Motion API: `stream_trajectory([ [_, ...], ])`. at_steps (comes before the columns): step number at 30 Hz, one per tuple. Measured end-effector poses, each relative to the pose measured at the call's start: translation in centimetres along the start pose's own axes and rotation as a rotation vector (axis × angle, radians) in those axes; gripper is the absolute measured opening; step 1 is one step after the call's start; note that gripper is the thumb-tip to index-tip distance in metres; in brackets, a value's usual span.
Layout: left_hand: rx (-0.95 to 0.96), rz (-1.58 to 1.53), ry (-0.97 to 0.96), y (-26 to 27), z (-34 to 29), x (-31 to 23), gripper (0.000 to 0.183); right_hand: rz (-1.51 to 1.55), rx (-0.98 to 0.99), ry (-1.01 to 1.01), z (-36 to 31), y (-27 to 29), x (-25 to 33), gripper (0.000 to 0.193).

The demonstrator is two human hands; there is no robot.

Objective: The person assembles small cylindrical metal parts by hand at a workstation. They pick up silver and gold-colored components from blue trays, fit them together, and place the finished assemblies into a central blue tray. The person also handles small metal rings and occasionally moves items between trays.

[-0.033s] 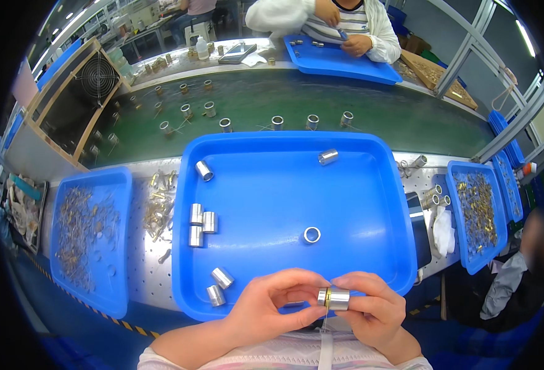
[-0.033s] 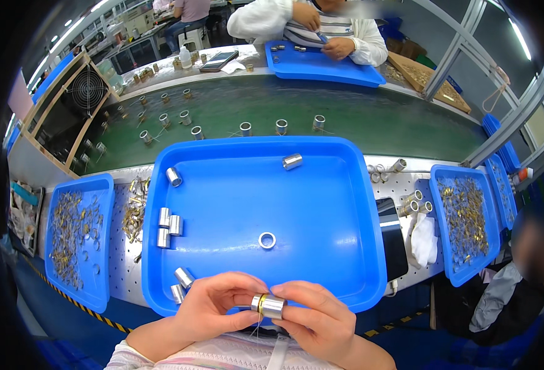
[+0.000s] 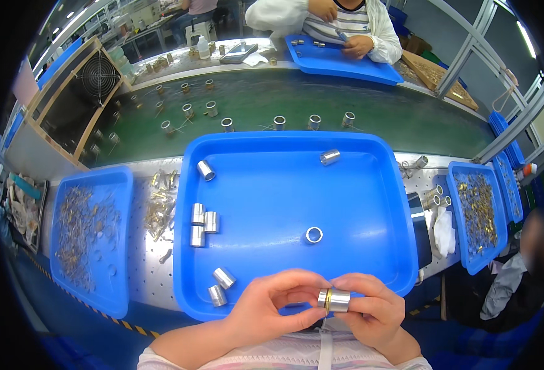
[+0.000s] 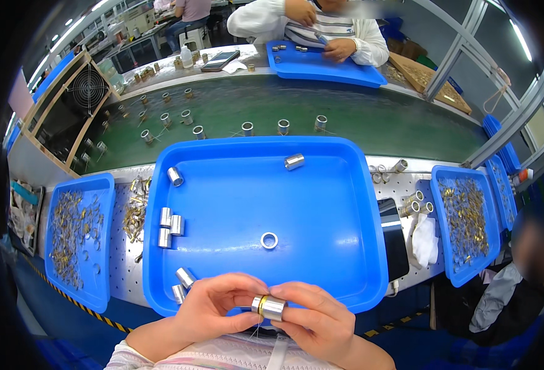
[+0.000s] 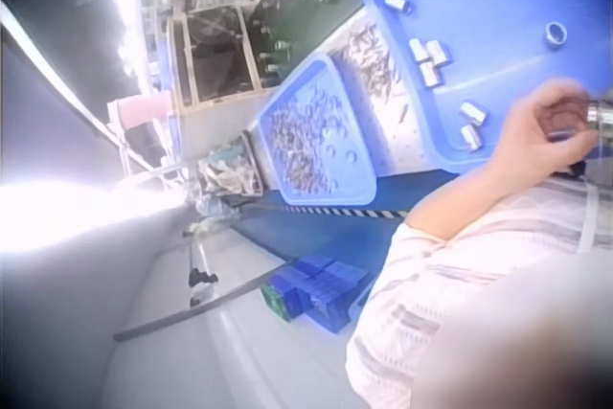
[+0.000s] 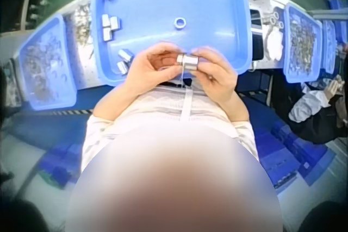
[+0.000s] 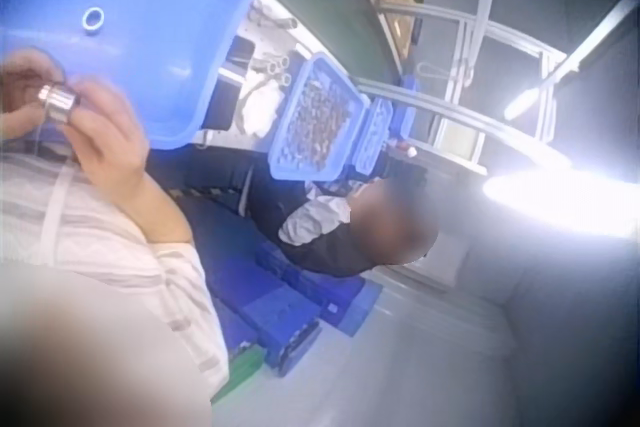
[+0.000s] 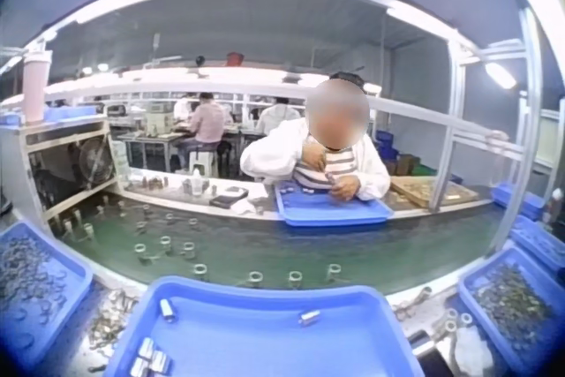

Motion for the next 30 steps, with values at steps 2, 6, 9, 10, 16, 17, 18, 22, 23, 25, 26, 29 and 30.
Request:
stream_trajectory([
  [2,0.008,0.005,0.038,0.5,-0.5,-0.2,0.04,0.022,0.023,-0.005,0.1,-0.7,0.1,0.025],
  [6,-0.014,0.049,0.009,2.0,-1.4,-0.7,0.04,-0.011,0.056,0.031,0.4,-2.3,0.6,0.023],
  [9,-0.041,0.057,-0.028,2.7,-1.9,-1.4,0.039,0.01,0.057,0.031,0.7,-3.4,0.5,0.021],
  [10,-0.05,0.053,-0.029,3.0,-2.1,-1.4,0.039,0.022,0.057,0.022,0.9,-3.7,0.5,0.021],
  [16,-0.1,-0.006,-0.073,3.5,-2.3,-1.8,0.037,-0.099,0.138,-0.093,1.3,-4.5,0.5,0.017],
  [17,-0.149,-0.013,-0.027,3.3,-2.5,-2.0,0.035,-0.006,0.158,-0.199,1.4,-4.6,0.0,0.02],
  [18,-0.198,-0.021,0.027,3.2,-2.3,-2.3,0.034,-0.016,0.168,-0.181,1.2,-4.7,-0.2,0.018],
  [22,-0.09,-0.031,0.021,4.1,-0.9,-2.3,0.04,0.061,0.032,0.077,2.8,-4.2,-0.2,0.019],
  [23,-0.106,-0.016,0.054,4.1,-1.2,-2.3,0.04,0.064,0.034,0.07,2.6,-4.2,-0.2,0.019],
  [25,-0.136,-0.044,0.069,4.4,-1.7,-1.7,0.037,0.092,0.045,0.072,2.3,-4.2,0.4,0.017],
  [26,-0.154,-0.042,0.084,4.6,-1.9,-1.4,0.037,0.106,0.066,0.056,2.4,-4.2,0.5,0.017],
  [29,-0.193,-0.05,0.1,4.5,-2.0,-1.5,0.037,0.109,0.095,0.035,2.4,-4.1,0.4,0.015],
  [30,-0.199,-0.053,0.108,4.5,-1.8,-1.4,0.037,0.117,0.083,0.023,2.4,-4.0,0.3,0.015],
])
Point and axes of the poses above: each hand's wrist, its own z-axis towards the middle knuckle, its own y-axis out of the back of the hand, x = y × z, the point moved 6 cm from there along z, towards the middle knuckle, and after that the axes turned 13 degrees about -y, right-handed, at the moved point
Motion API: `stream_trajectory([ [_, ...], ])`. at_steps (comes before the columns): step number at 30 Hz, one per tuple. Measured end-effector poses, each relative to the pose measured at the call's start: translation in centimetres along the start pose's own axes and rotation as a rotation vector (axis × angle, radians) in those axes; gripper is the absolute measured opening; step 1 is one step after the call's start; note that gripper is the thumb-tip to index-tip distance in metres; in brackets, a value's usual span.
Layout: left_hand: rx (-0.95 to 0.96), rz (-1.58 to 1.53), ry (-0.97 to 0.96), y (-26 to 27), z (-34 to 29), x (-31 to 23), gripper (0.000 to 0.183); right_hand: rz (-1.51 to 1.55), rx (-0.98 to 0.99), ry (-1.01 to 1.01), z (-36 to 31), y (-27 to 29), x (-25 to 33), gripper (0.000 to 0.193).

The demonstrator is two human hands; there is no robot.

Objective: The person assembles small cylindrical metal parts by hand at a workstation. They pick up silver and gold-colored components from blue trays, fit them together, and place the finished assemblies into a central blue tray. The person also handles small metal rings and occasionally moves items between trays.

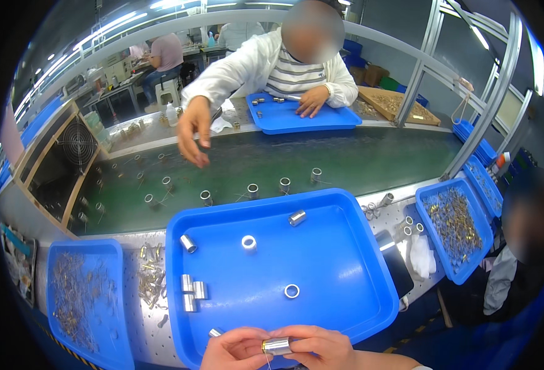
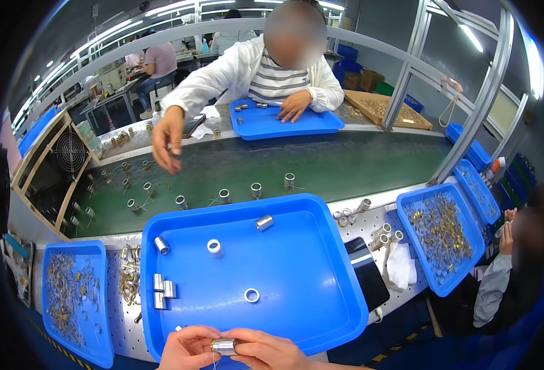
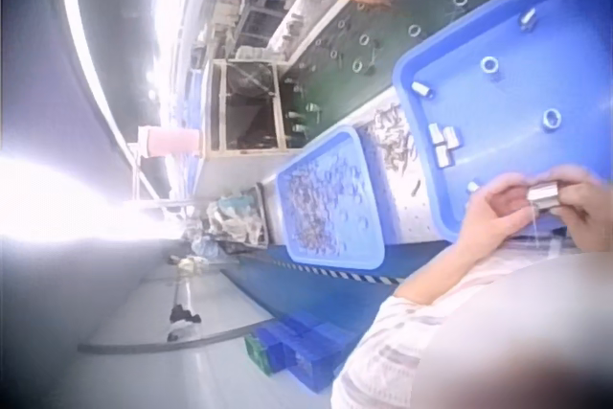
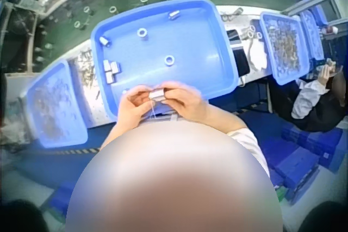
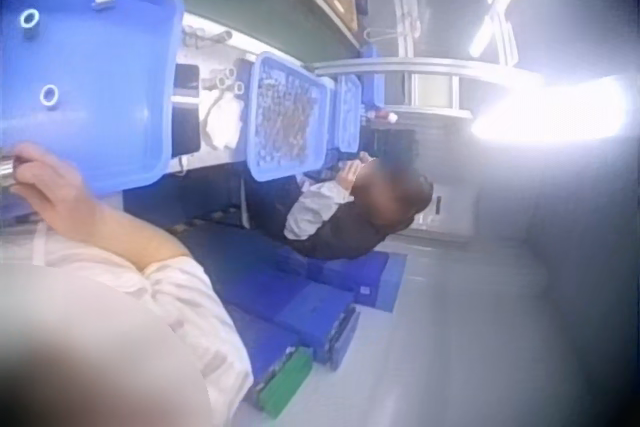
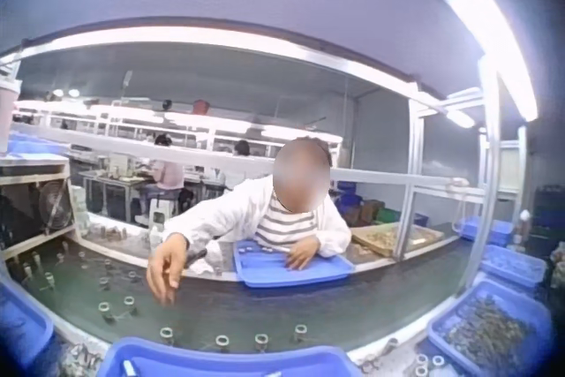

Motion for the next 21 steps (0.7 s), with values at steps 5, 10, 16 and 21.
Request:
stream_trajectory([
  [5,-0.059,0.086,0.017,0.7,0.1,0.0,0.033,-0.012,-0.068,-0.072,0.2,1.1,-1.2,0.017],
  [10,-0.14,0.04,-0.063,1.3,-0.3,-0.9,0.034,-0.301,-0.035,-0.278,0.6,2.7,-3.2,0.019],
  [16,-0.05,0.06,-0.132,1.2,-0.2,-1.1,0.036,-0.501,0.117,-0.179,0.2,0.9,-4.3,0.035],
  [21,-0.006,0.053,-0.157,1.9,-0.6,-0.7,0.037,-0.552,0.328,-0.064,0.3,-0.7,-4.0,0.047],
])
Point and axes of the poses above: each hand's wrist, its own z-axis towards the middle knuckle, its own y-axis out of the back of the hand, x = y × z, the point moved 6 cm from there along z, towards the middle knuckle, and after that the axes turned 13 degrees about -y, right-handed, at the moved point
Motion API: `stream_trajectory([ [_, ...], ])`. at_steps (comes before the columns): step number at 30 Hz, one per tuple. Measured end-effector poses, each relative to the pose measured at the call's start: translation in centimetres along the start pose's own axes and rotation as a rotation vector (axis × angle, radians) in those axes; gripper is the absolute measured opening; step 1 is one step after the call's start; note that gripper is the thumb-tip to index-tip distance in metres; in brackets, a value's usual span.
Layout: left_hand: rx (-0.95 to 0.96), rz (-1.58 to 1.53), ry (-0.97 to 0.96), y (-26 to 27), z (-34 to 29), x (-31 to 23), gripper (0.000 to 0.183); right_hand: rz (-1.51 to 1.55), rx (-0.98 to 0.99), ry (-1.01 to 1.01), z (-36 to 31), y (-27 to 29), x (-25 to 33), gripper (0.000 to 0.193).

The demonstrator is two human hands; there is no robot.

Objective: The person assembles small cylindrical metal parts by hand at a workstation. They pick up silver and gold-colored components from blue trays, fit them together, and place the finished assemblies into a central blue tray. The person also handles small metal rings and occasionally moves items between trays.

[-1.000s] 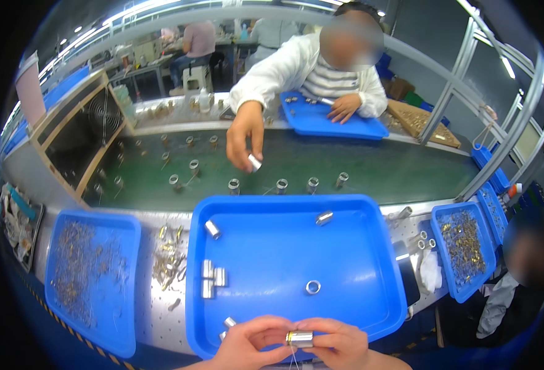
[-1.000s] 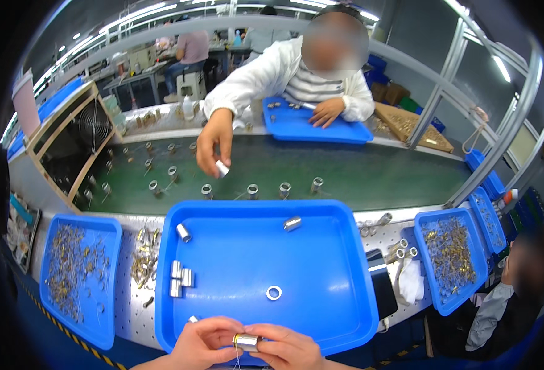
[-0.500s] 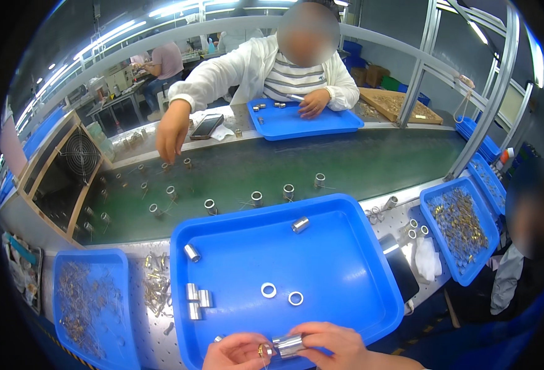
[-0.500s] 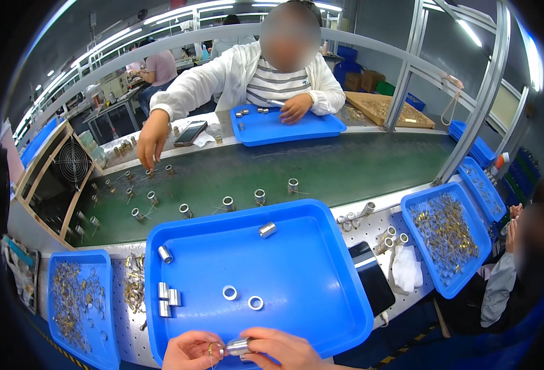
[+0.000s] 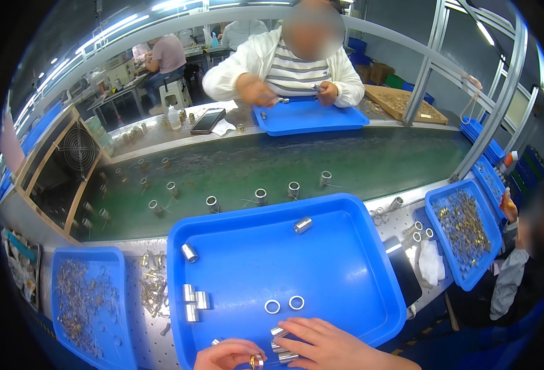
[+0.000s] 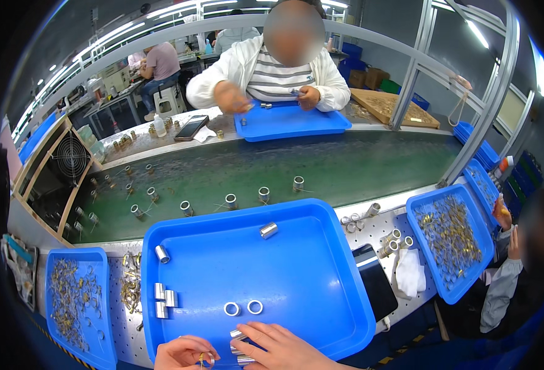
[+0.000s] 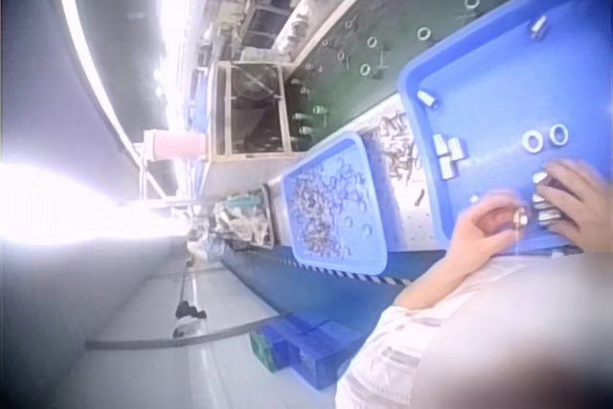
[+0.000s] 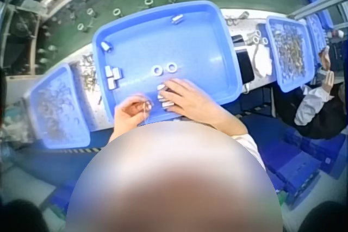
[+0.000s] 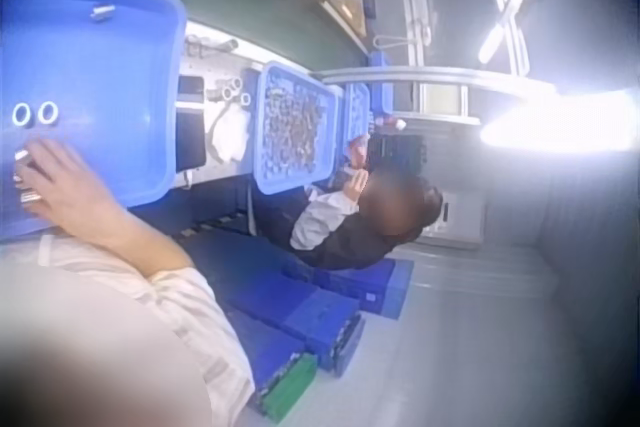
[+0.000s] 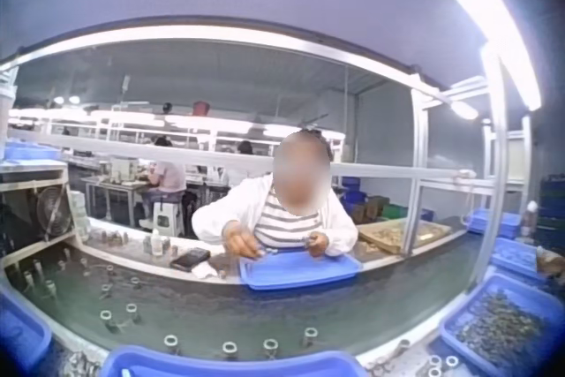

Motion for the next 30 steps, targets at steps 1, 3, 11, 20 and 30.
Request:
stream_trajectory([
  [1,-0.005,-0.005,0.007,0.1,-0.1,-0.1,0.037,0.003,0.011,0.019,0.0,-0.1,0.0,0.047],
  [3,-0.011,-0.002,0.019,0.2,-0.1,-0.6,0.037,0.009,0.011,0.023,0.1,-0.2,-0.3,0.047],
  [11,-0.31,0.315,-0.219,8.5,-2.5,-5.6,0.034,0.028,0.023,-0.063,0.9,-0.9,-0.7,0.043],
  [20,-0.872,1.643,-0.527,15.3,-8.3,-16.6,0.036,0.051,0.12,-0.171,-0.1,-2.5,1.3,0.037],
  [30,0.111,1.395,-0.625,1.2,0.7,-8.9,0.032,-0.013,0.049,-0.062,0.9,-1.4,-0.1,0.04],
])
Point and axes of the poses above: each hand's wrist, its own z-axis towards the middle knuckle, its own y-axis out of the back of the hand, x = y × z, the point moved 6 cm from there along z, towards the middle knuckle, and after that the axes turned 13 degrees about -y, right-handed, at the moved point
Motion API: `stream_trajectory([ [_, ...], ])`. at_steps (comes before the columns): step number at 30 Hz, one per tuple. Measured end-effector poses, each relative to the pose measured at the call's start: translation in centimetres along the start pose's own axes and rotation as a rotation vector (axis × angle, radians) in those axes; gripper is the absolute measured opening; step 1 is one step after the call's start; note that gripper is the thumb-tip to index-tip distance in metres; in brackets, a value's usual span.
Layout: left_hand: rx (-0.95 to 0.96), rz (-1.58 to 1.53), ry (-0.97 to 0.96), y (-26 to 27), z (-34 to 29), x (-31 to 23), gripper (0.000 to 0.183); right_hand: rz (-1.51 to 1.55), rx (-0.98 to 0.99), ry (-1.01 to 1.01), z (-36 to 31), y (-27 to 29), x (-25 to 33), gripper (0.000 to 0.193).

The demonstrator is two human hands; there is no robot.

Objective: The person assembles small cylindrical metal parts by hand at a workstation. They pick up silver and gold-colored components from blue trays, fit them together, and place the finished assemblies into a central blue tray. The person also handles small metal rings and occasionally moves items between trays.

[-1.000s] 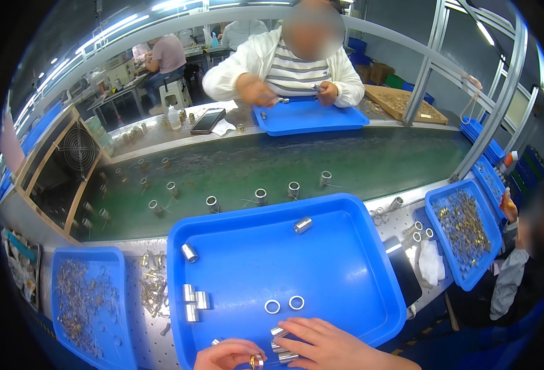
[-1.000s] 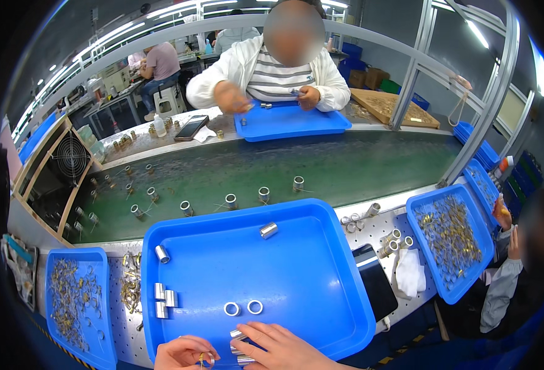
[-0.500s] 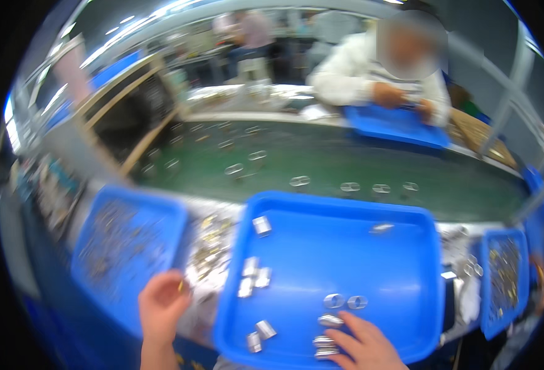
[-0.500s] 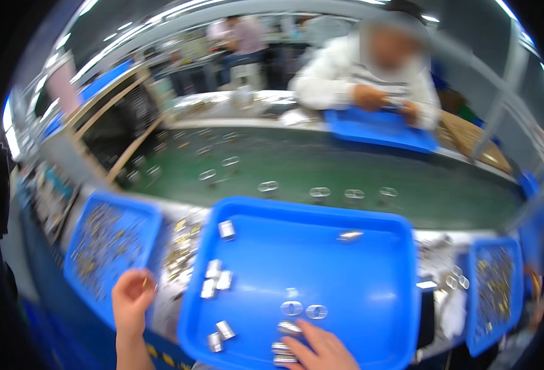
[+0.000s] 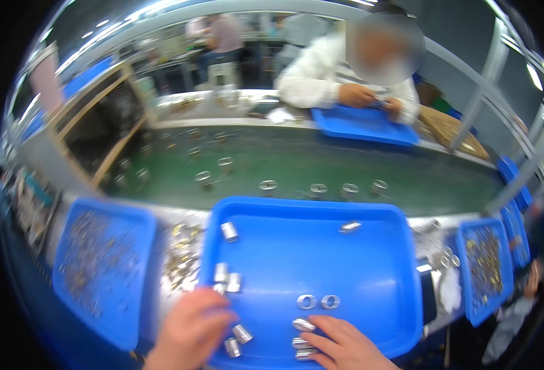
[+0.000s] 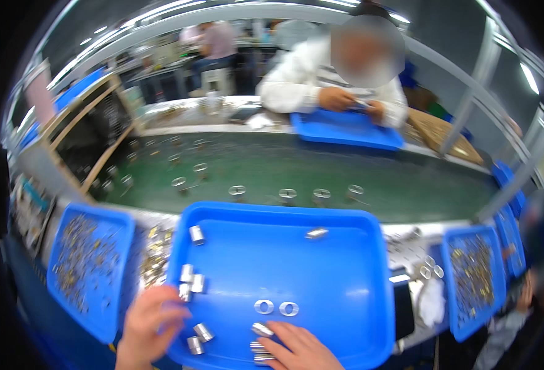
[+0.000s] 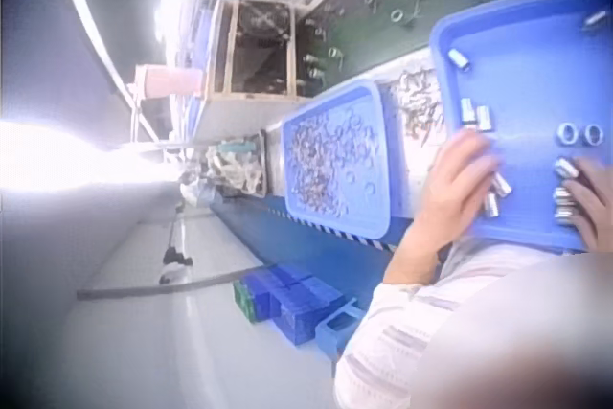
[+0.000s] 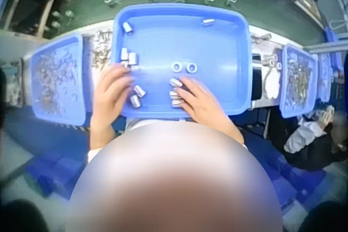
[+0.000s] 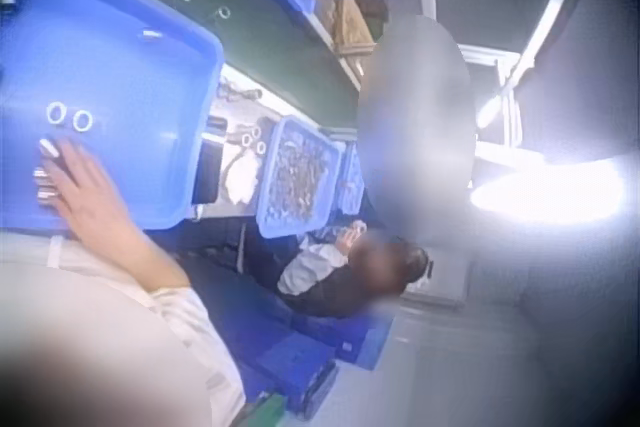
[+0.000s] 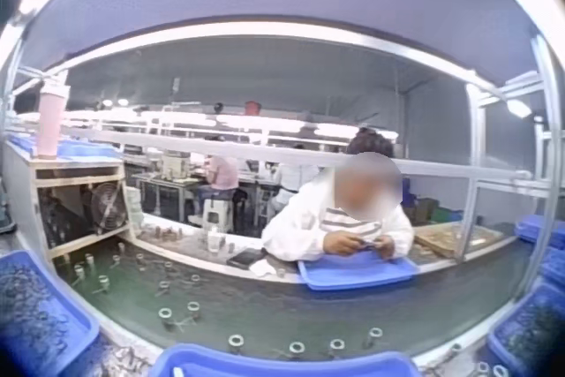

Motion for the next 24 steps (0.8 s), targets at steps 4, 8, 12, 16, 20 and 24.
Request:
stream_trajectory([
  [4,0.308,-0.05,-0.302,-5.7,2.8,-4.5,0.046,0.065,0.004,0.025,0.1,0.8,-0.9,0.042],
  [8,0.502,-0.005,-0.113,-9.5,2.0,-2.9,0.058,0.112,0.027,0.043,-0.6,2.5,0.1,0.042],
  [12,0.531,0.015,-0.103,-9.7,1.4,-2.6,0.062,0.105,0.029,0.061,-0.7,2.2,0.0,0.045],
  [16,0.554,0.023,-0.131,-9.9,1.3,-2.7,0.062,0.097,0.058,0.001,-0.6,1.9,-0.2,0.051],
  [20,0.541,-0.028,-0.117,-10.5,1.2,-2.4,0.063,0.086,0.086,0.027,-0.5,1.7,-0.6,0.054],
  [24,0.548,-0.016,-0.116,-10.6,1.5,-2.3,0.065,0.084,0.117,0.027,-0.2,1.5,-0.9,0.052],
])
Point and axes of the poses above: each hand's wrist, its own z-axis towards the middle knuckle, its own y-axis out of the back of the hand, x = y × z, the point moved 6 cm from there along z, towards the middle knuckle, and after that the axes turned 13 degrees about -y, right-handed, at the moved point
